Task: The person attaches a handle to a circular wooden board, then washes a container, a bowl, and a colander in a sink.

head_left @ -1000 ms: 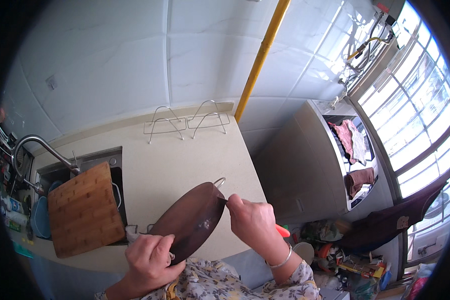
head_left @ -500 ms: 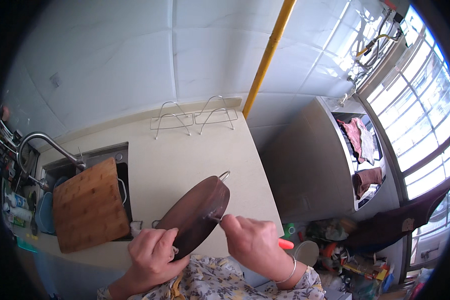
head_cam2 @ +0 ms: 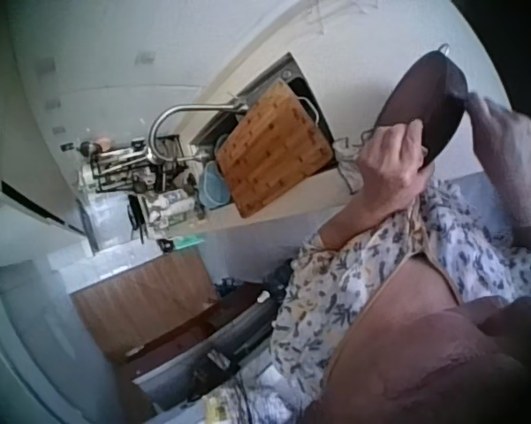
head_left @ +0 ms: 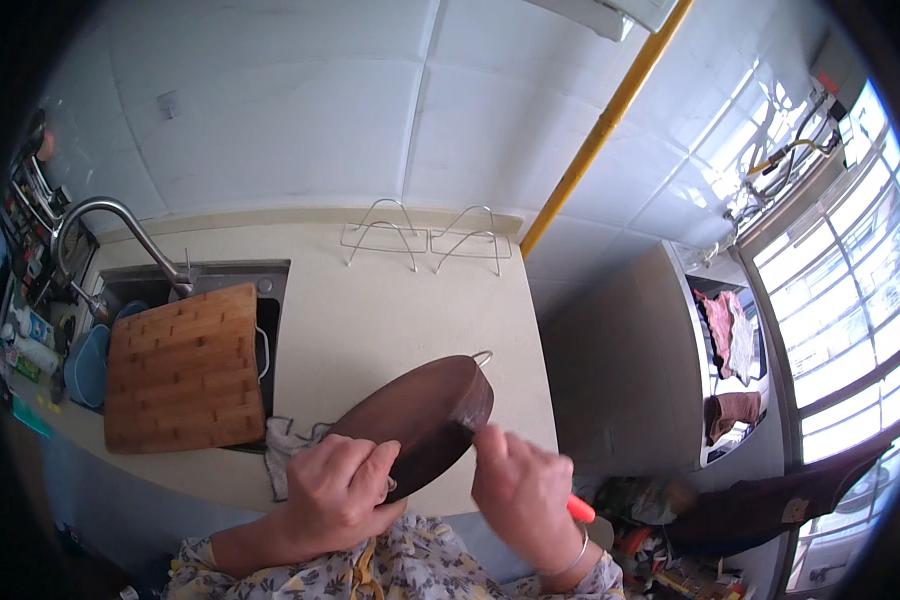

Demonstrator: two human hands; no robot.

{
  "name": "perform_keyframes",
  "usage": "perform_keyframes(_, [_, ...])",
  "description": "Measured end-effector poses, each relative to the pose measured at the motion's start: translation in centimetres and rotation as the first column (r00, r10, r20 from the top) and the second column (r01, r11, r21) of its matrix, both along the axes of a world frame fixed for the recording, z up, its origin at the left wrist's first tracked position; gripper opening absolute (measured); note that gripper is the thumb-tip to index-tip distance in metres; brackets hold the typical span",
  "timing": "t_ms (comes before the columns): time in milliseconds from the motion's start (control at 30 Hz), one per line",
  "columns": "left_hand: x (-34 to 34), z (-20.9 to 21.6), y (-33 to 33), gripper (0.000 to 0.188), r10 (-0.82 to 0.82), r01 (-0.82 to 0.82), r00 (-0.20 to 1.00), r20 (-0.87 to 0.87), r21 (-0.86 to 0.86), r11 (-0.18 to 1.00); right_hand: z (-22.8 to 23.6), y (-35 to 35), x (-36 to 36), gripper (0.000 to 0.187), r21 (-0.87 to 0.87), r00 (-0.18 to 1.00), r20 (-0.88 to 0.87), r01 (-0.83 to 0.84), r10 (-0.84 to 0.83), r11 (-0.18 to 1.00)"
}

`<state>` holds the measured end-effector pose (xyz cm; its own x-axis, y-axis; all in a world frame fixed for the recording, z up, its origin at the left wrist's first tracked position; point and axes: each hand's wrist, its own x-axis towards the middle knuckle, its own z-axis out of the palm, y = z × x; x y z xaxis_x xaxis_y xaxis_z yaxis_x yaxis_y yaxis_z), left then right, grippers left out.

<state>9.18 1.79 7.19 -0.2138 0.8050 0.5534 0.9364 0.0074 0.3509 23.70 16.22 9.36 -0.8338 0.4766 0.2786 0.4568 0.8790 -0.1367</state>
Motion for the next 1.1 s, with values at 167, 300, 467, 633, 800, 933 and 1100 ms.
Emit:
perform_keyframes(167, [0.1, 0.5, 0.2, 0.051, -0.014, 0.014, 1.0, 0.007, 0.016, 1.0, 0.8, -1.0, 0.2, 0.015, 0.012, 0.999, 0.003, -0.035, 0.035, 0.999])
perform_keyframes(300, [0.1, 0.2, -0.1, 0.048, -0.023, 0.023, 1.0, 0.008, 0.026, 0.999, 0.6, -0.6, 0.0, 0.014, 0.035, 0.998, 0.051, 0.02, -0.022, 0.999])
perform_keyframes(467, [0.0, 0.0, 0.0, 0.049, -0.023, 0.023, 1.0, 0.007, 0.038, 0.999, 1.1, -0.9, 0.3, 0.013, 0.044, 0.995, 0.093, 0.015, -0.019, 0.999])
perform_keyframes(633, [-0.2, 0.1, -0.1, 0.051, -0.022, 0.021, 1.0, 0.008, 0.037, 0.999, 0.7, -1.0, 0.0, 0.013, 0.043, 0.997, 0.075, 0.016, -0.019, 0.999])
perform_keyframes(800, [-0.3, 0.3, 0.1, 0.052, -0.003, 0.003, 1.0, 0.014, 0.045, 0.999, 1.1, -0.5, -0.5, 0.015, 0.057, 0.999, 0.043, 0.006, -0.009, 0.998])
perform_keyframes(933, [-0.6, 0.0, -0.7, 0.053, -0.013, 0.011, 0.999, 0.046, 0.033, 0.999, 1.0, -0.5, -0.6, 0.014, 0.004, 0.998, 0.038, -0.055, 0.055, 0.998])
perform_keyframes(1100, [-2.3, -0.4, -1.4, 0.052, 0.032, -0.039, 0.995, 0.09, 0.082, 0.996, 0.4, 1.0, -1.6, 0.013, -0.261, 0.933, -0.294, -0.285, 0.206, 0.922])
